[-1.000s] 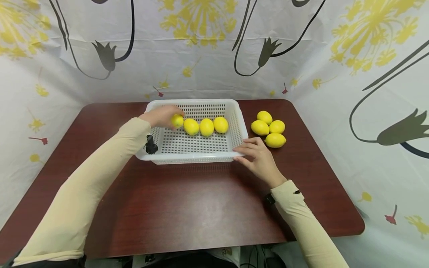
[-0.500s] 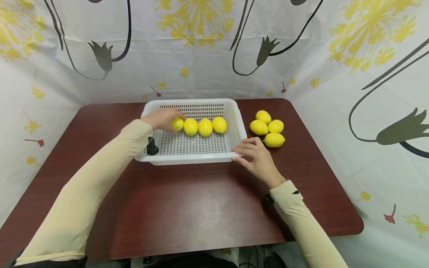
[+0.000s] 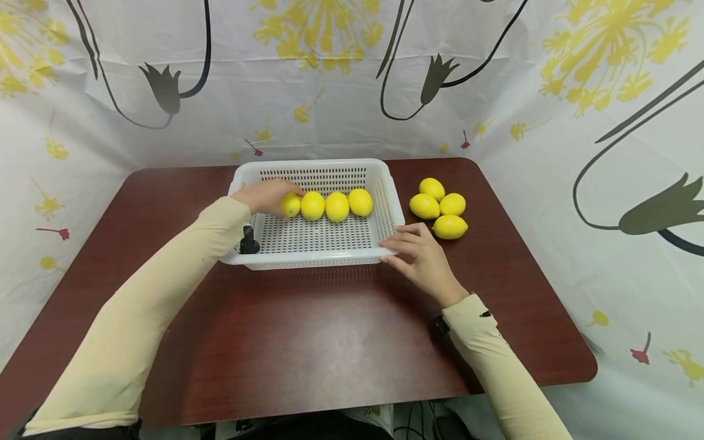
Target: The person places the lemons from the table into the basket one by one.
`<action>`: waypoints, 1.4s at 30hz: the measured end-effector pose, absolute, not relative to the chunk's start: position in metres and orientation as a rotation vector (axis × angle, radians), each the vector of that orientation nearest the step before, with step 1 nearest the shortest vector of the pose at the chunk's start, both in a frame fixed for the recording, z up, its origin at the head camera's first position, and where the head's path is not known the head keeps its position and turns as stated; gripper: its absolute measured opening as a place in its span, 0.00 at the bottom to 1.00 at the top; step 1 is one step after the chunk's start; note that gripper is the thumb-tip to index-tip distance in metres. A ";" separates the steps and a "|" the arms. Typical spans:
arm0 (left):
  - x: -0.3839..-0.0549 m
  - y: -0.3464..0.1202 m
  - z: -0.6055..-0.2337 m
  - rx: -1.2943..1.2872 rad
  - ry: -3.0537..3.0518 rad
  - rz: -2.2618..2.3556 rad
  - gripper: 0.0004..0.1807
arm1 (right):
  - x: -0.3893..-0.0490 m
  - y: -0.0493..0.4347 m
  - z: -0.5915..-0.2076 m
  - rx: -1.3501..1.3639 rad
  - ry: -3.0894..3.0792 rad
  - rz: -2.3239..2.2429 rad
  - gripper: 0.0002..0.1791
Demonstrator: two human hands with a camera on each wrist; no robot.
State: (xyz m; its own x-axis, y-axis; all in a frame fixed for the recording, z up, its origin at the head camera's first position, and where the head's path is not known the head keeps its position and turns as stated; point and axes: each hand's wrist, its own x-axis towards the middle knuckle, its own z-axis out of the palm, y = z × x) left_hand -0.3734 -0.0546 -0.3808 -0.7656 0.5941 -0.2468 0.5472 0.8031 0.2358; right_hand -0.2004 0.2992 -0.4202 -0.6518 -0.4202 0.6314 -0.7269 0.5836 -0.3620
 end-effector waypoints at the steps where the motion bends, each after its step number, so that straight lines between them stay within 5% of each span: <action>1: -0.373 -0.055 -0.381 0.868 2.681 0.214 0.41 | -0.200 0.299 -0.420 0.915 -2.328 0.844 0.23; 42: -0.369 -0.057 -0.359 0.931 2.652 0.253 0.38 | -0.199 0.298 -0.419 0.906 -2.346 0.824 0.21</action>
State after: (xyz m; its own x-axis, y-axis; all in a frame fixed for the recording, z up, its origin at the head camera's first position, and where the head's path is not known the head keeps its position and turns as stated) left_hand -0.3693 -0.0572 -0.3590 -0.7371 0.6328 -0.2373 0.5764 0.7720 0.2680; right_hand -0.1991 0.2981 -0.4189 -0.6594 -0.4228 0.6216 -0.7187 0.5972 -0.3562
